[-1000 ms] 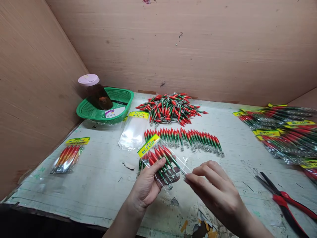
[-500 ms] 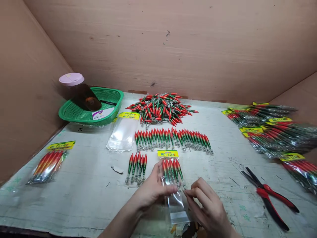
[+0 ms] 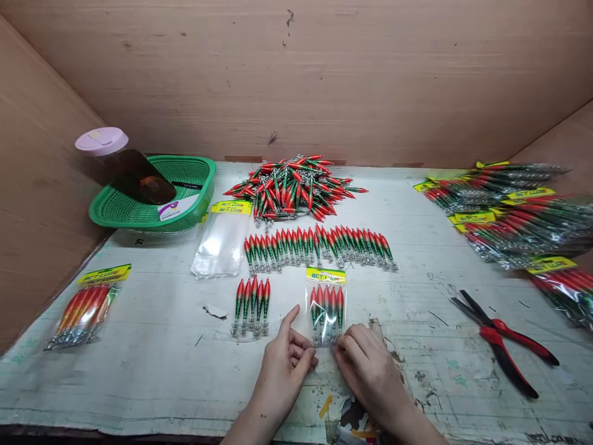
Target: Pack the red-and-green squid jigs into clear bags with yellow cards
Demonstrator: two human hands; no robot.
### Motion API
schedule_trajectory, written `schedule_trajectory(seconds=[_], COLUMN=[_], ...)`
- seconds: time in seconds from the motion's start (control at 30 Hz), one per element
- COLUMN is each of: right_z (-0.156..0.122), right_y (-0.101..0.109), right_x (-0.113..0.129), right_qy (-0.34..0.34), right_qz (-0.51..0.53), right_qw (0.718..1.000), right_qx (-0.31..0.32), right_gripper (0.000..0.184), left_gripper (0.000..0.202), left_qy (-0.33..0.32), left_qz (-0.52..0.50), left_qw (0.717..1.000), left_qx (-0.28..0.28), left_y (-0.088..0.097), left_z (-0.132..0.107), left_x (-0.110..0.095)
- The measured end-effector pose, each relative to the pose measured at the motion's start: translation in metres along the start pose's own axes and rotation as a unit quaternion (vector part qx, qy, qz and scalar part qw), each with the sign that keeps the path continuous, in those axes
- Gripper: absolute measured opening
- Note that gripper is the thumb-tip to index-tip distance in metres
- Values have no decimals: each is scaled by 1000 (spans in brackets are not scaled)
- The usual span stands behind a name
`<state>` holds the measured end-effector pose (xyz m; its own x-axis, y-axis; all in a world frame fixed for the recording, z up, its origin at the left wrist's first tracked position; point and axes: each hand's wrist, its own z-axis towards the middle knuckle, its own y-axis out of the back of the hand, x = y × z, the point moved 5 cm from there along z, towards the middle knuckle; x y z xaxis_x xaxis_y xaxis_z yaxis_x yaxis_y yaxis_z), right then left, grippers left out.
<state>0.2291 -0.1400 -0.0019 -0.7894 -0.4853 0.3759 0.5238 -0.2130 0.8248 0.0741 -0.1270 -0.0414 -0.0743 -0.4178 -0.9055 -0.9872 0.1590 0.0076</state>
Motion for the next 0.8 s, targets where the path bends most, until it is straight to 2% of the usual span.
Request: schedule_trajectory(seconds=[0.1, 0.17, 0.27, 0.37, 0.5, 0.6, 0.67, 0.73, 0.8], right_z=[-1, -2, -4, -7, -14, -16, -13, -10, -13], right_y=[2, 4, -3, -20, -42, -52, -50, -41, -27], right_x=[2, 8, 20, 28, 25, 22, 25, 26, 19], right_qy=[-17, -26, -38, -65, -103, -95, -69, -57, -93], right_qz=[-2, 34, 131, 200, 190, 144, 133, 176, 253], right_qw=[1000, 999, 989, 971, 965, 971, 976, 970, 951], right_qx=[-3, 5, 55, 115, 147, 165, 161, 156, 150], right_gripper=[17, 12, 11, 11, 8, 10, 10, 11, 15], left_gripper=[70, 73, 75, 78, 76, 73, 72, 73, 74], left_qy=[16, 36, 53, 62, 65, 55, 45, 34, 31], left_qz=[-1, -17, -37, -63, -81, -78, -62, -36, -21], left_qw=[1000, 999, 997, 995, 993, 995, 996, 999, 999], left_qx=[0, 10, 28, 41, 48, 43, 34, 21, 6], left_y=[0, -1, 0, 0, 0, 0, 0, 0, -1], left_z=[0, -1, 0, 0, 1, 1, 1, 1, 2], left_x=[4, 7, 9, 11, 16, 17, 18, 19, 20])
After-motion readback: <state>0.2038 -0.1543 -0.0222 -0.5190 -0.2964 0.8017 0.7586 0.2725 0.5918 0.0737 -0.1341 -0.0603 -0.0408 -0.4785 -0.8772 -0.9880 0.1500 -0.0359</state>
